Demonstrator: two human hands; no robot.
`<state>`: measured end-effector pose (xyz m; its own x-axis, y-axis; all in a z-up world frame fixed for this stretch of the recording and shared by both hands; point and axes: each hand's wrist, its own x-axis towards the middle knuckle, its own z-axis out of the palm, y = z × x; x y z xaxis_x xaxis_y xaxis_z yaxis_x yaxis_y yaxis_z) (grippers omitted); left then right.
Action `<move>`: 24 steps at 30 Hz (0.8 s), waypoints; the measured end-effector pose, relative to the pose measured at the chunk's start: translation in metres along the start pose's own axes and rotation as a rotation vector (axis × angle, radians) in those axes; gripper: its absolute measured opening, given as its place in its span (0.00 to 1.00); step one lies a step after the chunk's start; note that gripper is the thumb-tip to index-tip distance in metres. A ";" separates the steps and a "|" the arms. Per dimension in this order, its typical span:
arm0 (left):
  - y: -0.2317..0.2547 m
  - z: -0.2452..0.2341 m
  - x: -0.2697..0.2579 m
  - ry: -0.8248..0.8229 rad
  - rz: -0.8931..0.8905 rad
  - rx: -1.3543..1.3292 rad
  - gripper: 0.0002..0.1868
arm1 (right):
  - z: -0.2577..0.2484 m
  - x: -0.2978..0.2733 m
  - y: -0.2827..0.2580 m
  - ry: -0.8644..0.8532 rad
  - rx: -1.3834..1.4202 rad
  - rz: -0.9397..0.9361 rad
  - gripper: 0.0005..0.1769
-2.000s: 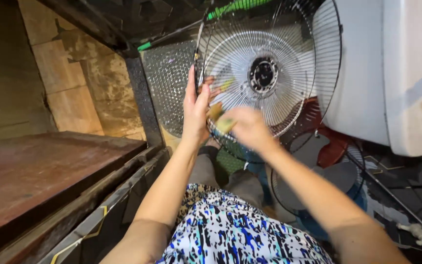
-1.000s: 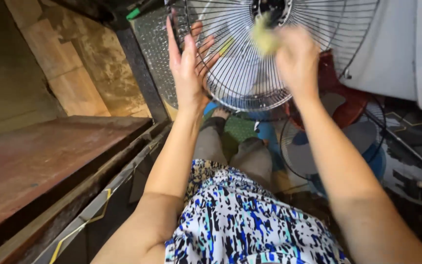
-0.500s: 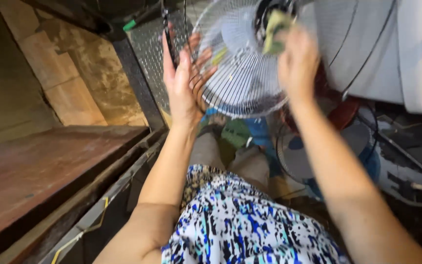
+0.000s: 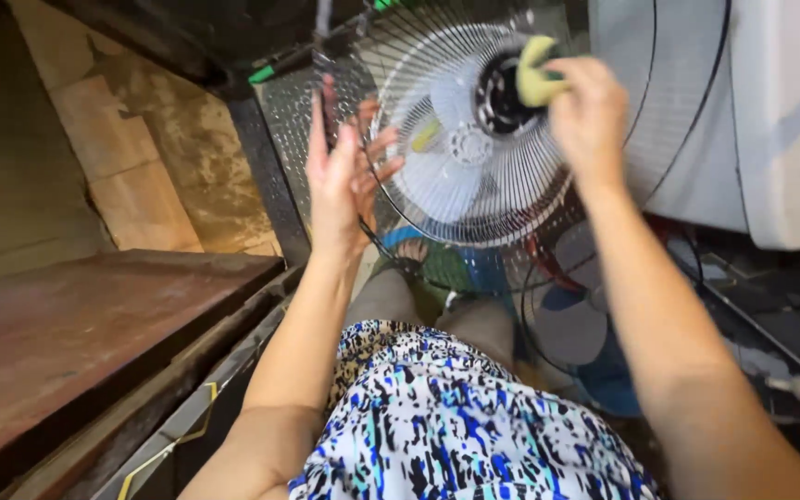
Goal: Cleaning the parts of a disassembled electric fan with a sponge and water.
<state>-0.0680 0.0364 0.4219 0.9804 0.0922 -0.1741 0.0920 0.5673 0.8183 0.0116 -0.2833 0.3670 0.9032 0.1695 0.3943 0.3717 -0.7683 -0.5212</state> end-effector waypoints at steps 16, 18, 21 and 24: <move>0.007 0.040 -0.007 -0.081 -0.060 -0.027 0.38 | -0.008 0.050 -0.064 0.307 0.088 0.032 0.12; 0.002 0.044 -0.002 -0.063 -0.068 -0.049 0.38 | -0.023 0.043 -0.112 0.011 -0.106 -0.517 0.13; -0.008 0.032 -0.001 -0.086 -0.048 -0.058 0.39 | -0.033 0.069 -0.038 -0.021 -0.241 -0.587 0.07; 0.002 0.042 0.000 -0.050 0.016 -0.034 0.38 | -0.047 0.056 0.006 0.091 -0.329 -0.380 0.12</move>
<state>-0.0604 0.0036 0.4466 0.9892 0.0606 -0.1331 0.0715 0.5933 0.8018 0.0546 -0.3078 0.4215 0.6897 0.4315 0.5814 0.5700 -0.8188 -0.0685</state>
